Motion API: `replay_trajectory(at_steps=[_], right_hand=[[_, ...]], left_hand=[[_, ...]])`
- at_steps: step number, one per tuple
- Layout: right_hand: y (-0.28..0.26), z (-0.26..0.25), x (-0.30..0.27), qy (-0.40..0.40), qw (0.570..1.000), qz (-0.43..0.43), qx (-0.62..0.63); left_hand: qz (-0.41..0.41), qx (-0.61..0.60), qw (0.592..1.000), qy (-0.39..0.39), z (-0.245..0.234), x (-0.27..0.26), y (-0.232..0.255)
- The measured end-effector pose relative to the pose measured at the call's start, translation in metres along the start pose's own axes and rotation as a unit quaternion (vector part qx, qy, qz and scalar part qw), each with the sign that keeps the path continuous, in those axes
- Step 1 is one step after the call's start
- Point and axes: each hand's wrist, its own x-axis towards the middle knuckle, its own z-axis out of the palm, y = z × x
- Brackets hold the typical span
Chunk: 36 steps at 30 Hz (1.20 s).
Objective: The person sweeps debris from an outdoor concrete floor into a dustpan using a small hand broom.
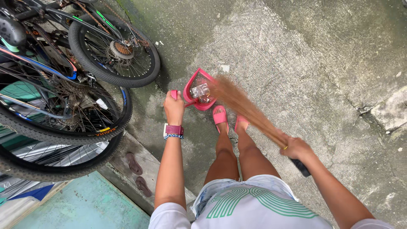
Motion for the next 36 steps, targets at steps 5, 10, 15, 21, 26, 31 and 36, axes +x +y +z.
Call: replay_trajectory(at_steps=[5,10,15,21,26,31,36], right_hand=[[-0.038,-0.027,0.055,0.114,0.992,0.051,0.031],[-0.107,0.013,0.133,0.071,0.994,-0.033,-0.071],[-0.078,0.011,0.041,0.039,0.995,-0.078,-0.048],[-0.018,-0.041,-0.025,0.024,0.999,0.024,-0.008],[-0.058,-0.027,0.070,0.091,0.994,0.044,0.043],[-0.127,0.027,0.127,0.049,0.997,-0.056,-0.028],[-0.085,0.015,0.037,0.029,0.995,-0.091,-0.035]], left_hand=[[-0.005,-0.004,1.000,-0.007,-0.001,-0.002,0.006],[0.009,0.012,1.000,0.005,0.001,0.000,0.010],[-0.007,-0.011,1.000,-0.003,-0.002,-0.002,0.008],[0.011,0.017,1.000,0.006,-0.001,0.001,0.004],[-0.010,0.009,1.000,0.001,0.001,0.001,0.008],[-0.002,-0.008,1.000,0.005,-0.001,0.001,0.005],[0.007,0.009,1.000,0.003,-0.006,-0.009,-0.013]])
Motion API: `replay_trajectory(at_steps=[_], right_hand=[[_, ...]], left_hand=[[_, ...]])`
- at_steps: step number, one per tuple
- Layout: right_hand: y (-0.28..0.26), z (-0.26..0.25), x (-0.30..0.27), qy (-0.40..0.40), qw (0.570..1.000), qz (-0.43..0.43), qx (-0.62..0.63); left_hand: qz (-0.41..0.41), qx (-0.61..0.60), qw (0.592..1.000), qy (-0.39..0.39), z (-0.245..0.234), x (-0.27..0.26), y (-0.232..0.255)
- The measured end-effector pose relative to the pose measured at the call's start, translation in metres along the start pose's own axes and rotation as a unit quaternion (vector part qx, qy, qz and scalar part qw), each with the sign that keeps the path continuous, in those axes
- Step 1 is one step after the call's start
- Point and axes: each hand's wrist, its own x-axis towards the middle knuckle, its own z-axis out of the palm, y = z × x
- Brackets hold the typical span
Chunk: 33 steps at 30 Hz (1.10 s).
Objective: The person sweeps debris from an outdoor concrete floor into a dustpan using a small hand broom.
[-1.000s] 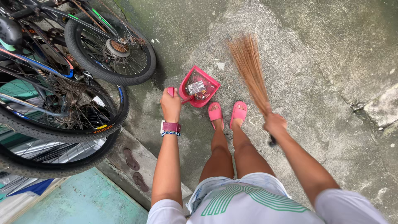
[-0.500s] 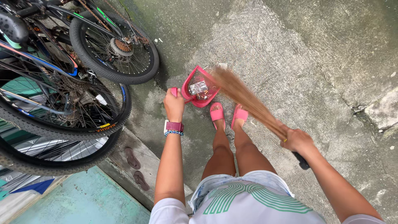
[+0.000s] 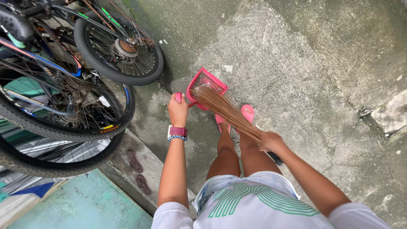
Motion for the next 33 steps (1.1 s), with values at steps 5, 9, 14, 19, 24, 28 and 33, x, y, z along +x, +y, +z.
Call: replay_trajectory(at_steps=[5,9,14,19,24,28,33], right_hand=[[0.053,-0.034,-0.075,-0.054,0.996,0.075,0.008],[0.069,-0.064,-0.056,0.018,0.991,0.131,-0.023],[0.055,-0.058,0.063,0.131,0.982,0.132,0.019],[-0.031,-0.003,0.133,0.058,0.998,-0.022,0.021],[-0.075,0.009,0.079,-0.010,0.996,-0.073,-0.046],[-0.020,-0.026,0.001,0.003,0.996,-0.089,0.015],[0.007,-0.063,-0.023,0.006,0.994,0.100,-0.042]], left_hand=[[-0.026,-0.037,0.999,-0.009,-0.027,-0.040,-0.058],[-0.044,-0.089,0.994,0.042,-0.071,-0.090,-0.115],[-0.180,-0.146,0.972,0.044,-0.109,-0.100,-0.153],[-0.071,-0.017,0.993,0.090,-0.087,-0.044,-0.146],[-0.097,-0.004,0.991,0.089,-0.081,-0.009,-0.118],[-0.114,-0.009,0.990,0.086,-0.085,-0.014,-0.114],[-0.130,-0.018,0.989,0.071,-0.079,-0.018,-0.112]])
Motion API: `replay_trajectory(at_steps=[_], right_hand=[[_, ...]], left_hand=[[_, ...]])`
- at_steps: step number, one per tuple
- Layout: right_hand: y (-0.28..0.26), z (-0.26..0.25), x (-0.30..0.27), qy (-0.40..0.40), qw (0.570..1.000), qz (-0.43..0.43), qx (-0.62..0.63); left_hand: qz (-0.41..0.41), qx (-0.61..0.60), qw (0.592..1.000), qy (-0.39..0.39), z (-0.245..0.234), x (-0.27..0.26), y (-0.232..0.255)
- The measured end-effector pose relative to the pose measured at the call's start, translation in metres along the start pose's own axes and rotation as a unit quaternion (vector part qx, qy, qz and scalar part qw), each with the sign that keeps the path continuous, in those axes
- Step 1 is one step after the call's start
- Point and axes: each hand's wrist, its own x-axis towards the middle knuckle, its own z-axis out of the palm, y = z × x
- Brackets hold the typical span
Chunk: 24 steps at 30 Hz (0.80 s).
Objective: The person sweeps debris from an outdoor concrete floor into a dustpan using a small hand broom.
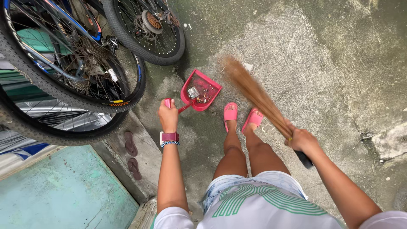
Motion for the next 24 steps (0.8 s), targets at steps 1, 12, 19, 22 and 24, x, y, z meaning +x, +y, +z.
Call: replay_trajectory(at_steps=[1,12,19,22,24], right_hand=[[-0.004,0.001,0.010,0.032,0.999,0.005,0.012],[-0.112,0.091,0.047,0.037,0.978,-0.184,-0.093],[-0.044,0.034,-0.045,-0.022,0.997,-0.056,-0.043],[-0.036,0.013,-0.041,0.015,1.000,-0.008,-0.019],[-0.039,-0.002,-0.030,0.062,0.998,0.002,-0.017]], left_hand=[[0.005,0.001,1.000,-0.003,0.002,0.000,0.002],[0.020,0.014,1.000,0.007,0.010,0.003,0.028],[0.018,0.015,1.000,0.015,0.008,0.003,0.020],[0.013,-0.009,1.000,-0.011,-0.003,-0.001,0.024],[0.010,-0.022,0.999,-0.032,-0.016,-0.005,0.031]])
